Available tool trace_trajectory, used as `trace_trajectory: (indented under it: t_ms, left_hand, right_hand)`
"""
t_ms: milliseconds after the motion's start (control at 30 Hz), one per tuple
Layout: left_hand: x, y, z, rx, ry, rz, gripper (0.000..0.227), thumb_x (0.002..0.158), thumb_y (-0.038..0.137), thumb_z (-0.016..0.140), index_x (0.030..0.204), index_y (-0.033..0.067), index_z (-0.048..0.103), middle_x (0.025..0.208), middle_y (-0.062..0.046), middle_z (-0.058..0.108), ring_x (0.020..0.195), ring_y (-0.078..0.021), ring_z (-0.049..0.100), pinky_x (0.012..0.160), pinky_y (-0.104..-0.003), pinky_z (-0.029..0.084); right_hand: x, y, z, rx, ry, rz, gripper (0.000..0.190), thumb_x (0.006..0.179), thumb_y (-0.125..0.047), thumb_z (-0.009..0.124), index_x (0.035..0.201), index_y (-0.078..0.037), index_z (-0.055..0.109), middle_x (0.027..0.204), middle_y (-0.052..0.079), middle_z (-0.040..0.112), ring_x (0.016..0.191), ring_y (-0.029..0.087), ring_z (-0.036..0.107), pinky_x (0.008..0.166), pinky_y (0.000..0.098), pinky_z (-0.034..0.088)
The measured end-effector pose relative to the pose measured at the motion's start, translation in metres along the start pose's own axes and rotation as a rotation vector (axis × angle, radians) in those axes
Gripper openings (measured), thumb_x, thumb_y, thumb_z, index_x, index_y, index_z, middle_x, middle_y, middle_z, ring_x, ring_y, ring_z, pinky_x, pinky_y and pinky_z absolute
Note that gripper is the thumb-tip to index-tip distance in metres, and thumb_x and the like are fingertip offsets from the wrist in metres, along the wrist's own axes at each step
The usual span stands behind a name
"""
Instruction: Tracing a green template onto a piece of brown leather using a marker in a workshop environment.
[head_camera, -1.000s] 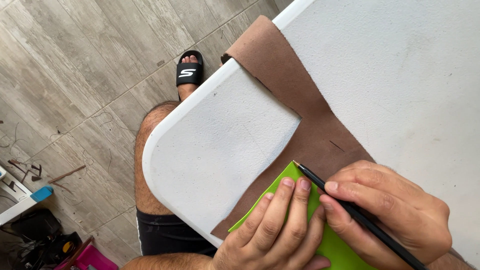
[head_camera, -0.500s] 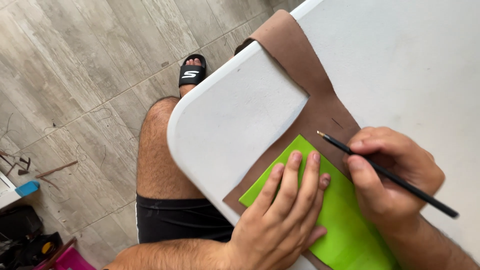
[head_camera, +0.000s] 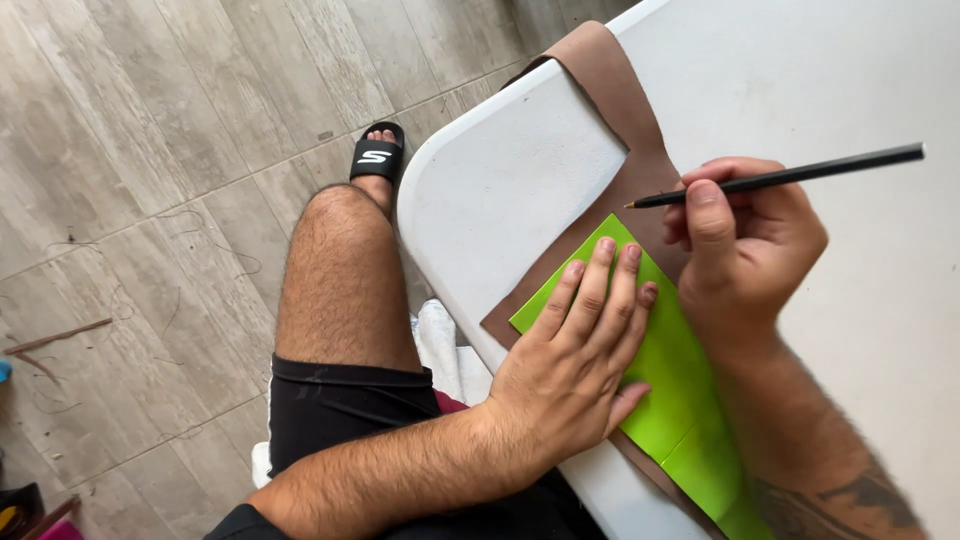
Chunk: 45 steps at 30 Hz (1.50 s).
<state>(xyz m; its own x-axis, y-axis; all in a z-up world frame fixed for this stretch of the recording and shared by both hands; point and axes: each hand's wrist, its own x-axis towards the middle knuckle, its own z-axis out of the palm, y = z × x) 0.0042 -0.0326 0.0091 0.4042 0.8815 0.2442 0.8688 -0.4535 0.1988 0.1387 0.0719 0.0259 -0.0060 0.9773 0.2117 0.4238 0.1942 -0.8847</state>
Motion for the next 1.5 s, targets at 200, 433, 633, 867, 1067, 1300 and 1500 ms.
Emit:
trace_trajectory:
  t_ms: [200,433,633,867,1067,1300,1500]
  left_hand:
    - [0.003,-0.007,0.001,0.037,-0.031,0.003,0.091,0.092,0.075,0.046,0.155,0.0094,0.048,0.164,-0.022,0.035,0.154,-0.041,0.029,0.131,-0.051,0.019]
    - [0.0,-0.011,0.002,0.057,0.004,0.0,0.093,0.091,0.08,0.049,0.152,0.0102,0.054,0.162,-0.018,0.041,0.153,-0.0369,0.034,0.132,-0.048,0.022]
    - [0.0,-0.013,0.001,0.063,-0.011,0.005,0.095,0.092,0.08,0.049,0.154,0.008,0.051,0.162,-0.017,0.04,0.153,-0.0352,0.034,0.132,-0.046,0.024]
    - [0.0,-0.014,-0.001,0.098,-0.011,-0.003,0.101,0.092,0.085,0.048,0.156,0.0057,0.049,0.162,-0.015,0.041,0.153,-0.034,0.034,0.132,-0.045,0.022]
    - [0.0,-0.014,-0.001,0.072,-0.021,-0.003,0.099,0.093,0.082,0.049,0.156,0.006,0.048,0.163,-0.016,0.04,0.153,-0.0344,0.033,0.132,-0.045,0.023]
    - [-0.001,-0.013,0.0,0.082,-0.023,-0.003,0.1,0.094,0.083,0.049,0.157,0.0063,0.048,0.163,-0.016,0.039,0.153,-0.0346,0.032,0.132,-0.045,0.022]
    - [-0.002,-0.013,-0.002,0.107,-0.072,0.018,0.121,0.082,0.1,0.041,0.16,0.008,0.044,0.166,-0.016,0.034,0.154,-0.0358,0.027,0.132,-0.047,0.018]
  right_hand:
    - [-0.002,0.013,0.012,-0.175,0.033,-0.267,0.017,0.109,-0.007,0.058,0.099,0.007,0.058,0.073,0.017,0.059,0.058,0.021,0.058,0.058,0.0315,0.049]
    - [-0.008,0.015,0.012,-0.293,-0.02,-0.392,0.022,0.109,-0.005,0.058,0.095,0.012,0.059,0.078,0.02,0.061,0.058,0.026,0.059,0.059,0.0355,0.047]
    - [-0.007,0.018,0.011,-0.283,-0.05,-0.441,0.023,0.111,-0.006,0.057,0.098,0.013,0.057,0.081,0.025,0.062,0.057,0.027,0.061,0.059,0.0375,0.048]
    - [-0.007,0.024,0.006,-0.336,-0.069,-0.48,0.026,0.111,-0.009,0.059,0.099,0.014,0.06,0.084,0.026,0.063,0.064,0.031,0.06,0.065,0.0417,0.048]
    - [-0.008,0.025,0.005,-0.347,-0.067,-0.474,0.028,0.113,-0.012,0.06,0.102,0.013,0.059,0.086,0.026,0.064,0.066,0.031,0.061,0.067,0.0421,0.05]
    - [-0.008,0.025,0.004,-0.336,-0.089,-0.487,0.032,0.112,-0.014,0.06,0.102,0.016,0.059,0.086,0.028,0.064,0.073,0.036,0.063,0.073,0.0457,0.052]
    - [-0.006,0.031,0.002,-0.297,-0.106,-0.502,0.032,0.113,-0.014,0.061,0.103,0.016,0.058,0.087,0.03,0.063,0.074,0.036,0.063,0.072,0.0465,0.053]
